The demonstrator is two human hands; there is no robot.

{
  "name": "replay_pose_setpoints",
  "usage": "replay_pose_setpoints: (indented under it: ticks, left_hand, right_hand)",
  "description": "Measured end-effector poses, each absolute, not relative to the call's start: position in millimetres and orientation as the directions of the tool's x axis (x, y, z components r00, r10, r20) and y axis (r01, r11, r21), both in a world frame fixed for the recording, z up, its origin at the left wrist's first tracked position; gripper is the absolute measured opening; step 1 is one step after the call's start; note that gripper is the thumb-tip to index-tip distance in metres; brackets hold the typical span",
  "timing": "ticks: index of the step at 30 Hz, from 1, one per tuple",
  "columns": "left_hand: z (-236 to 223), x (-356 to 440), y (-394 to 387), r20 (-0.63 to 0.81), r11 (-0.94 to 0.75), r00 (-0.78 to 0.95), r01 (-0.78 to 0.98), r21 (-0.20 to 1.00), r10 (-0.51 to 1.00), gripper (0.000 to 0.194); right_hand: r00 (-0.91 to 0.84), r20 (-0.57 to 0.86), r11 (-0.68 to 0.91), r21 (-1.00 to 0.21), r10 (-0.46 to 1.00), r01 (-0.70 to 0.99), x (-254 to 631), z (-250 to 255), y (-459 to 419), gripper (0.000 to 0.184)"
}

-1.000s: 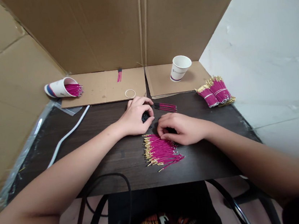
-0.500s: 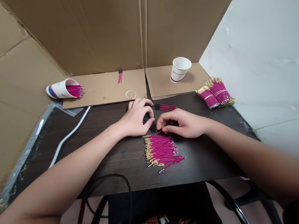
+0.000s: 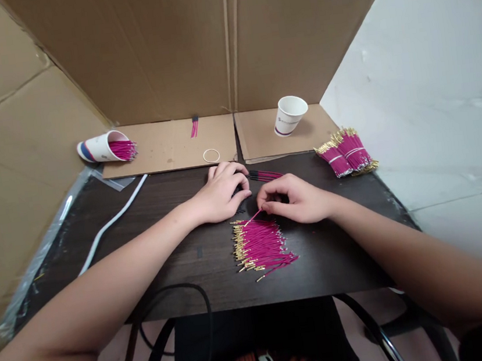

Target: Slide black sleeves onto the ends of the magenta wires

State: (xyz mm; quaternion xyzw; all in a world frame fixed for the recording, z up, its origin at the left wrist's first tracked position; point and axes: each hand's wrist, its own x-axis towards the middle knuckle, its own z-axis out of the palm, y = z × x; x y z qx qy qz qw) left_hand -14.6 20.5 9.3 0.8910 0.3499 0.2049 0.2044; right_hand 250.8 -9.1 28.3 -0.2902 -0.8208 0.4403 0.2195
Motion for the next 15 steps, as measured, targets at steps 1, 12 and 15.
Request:
replay_pose_setpoints:
  ticks: [1, 12, 15]
  left_hand:
    - [8, -14, 21, 0.244, -0.670, 0.659, 0.532, 0.517, 0.711, 0.012]
    - [4, -12, 29, 0.348, -0.485, 0.369, 0.402, 0.776, 0.862, 0.018]
    - [3, -12, 30, 0.339, -0.467, 0.355, 0.388, 0.794, 0.871, 0.019]
  right_hand:
    - [-0.715, 0.122, 0.442, -0.852, 0.688, 0.280, 250, 28, -10, 0.018]
    - [-0.186, 0.417, 0.454, -0.760, 0.890, 0.465, 246, 11, -6, 0.017]
    - [-0.171, 0.421, 0.447, -0.746, 0.891, 0.493, 246, 11, -7, 0.019]
